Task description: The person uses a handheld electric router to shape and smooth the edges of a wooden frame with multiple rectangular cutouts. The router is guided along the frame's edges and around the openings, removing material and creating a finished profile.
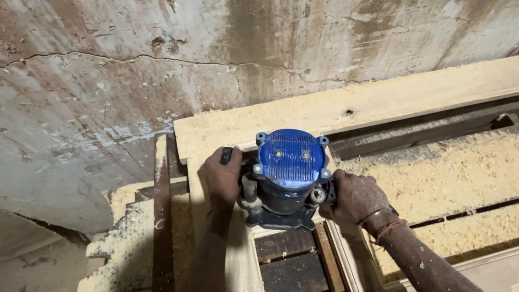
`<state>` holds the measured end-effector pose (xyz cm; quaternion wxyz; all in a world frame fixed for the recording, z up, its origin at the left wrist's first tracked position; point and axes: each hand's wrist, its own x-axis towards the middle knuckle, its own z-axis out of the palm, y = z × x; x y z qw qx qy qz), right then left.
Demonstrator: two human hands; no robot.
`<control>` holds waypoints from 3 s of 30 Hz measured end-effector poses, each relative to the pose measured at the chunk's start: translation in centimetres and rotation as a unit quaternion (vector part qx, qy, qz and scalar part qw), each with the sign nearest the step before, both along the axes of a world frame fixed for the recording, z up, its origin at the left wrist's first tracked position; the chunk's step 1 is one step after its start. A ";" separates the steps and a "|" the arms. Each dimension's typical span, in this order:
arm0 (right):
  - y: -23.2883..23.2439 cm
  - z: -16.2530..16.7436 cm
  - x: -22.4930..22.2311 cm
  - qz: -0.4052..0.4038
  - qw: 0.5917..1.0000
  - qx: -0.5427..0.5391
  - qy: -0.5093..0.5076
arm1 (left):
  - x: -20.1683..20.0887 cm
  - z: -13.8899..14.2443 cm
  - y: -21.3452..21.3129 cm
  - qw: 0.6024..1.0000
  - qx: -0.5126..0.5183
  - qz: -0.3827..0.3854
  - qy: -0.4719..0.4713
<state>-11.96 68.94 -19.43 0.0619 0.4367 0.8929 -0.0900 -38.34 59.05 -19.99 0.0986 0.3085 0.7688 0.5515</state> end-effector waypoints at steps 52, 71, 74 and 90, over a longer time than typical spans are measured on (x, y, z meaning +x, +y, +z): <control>0.6 1.3 -1.6 0.028 0.998 -0.013 -0.055 | 0.2 -1.6 -2.1 0.988 0.153 -0.018 -0.024; -0.3 0.5 -2.2 0.044 0.999 -0.005 -0.001 | -2.2 -3.6 -2.2 0.986 0.149 -0.061 -0.038; -0.4 0.2 -2.4 0.044 0.999 -0.004 -0.004 | -2.6 -3.5 -2.5 0.983 0.167 -0.072 0.017; -1.9 0.2 -4.0 0.030 0.999 -0.021 -0.036 | -4.2 -2.8 -3.8 0.984 0.154 -0.076 0.037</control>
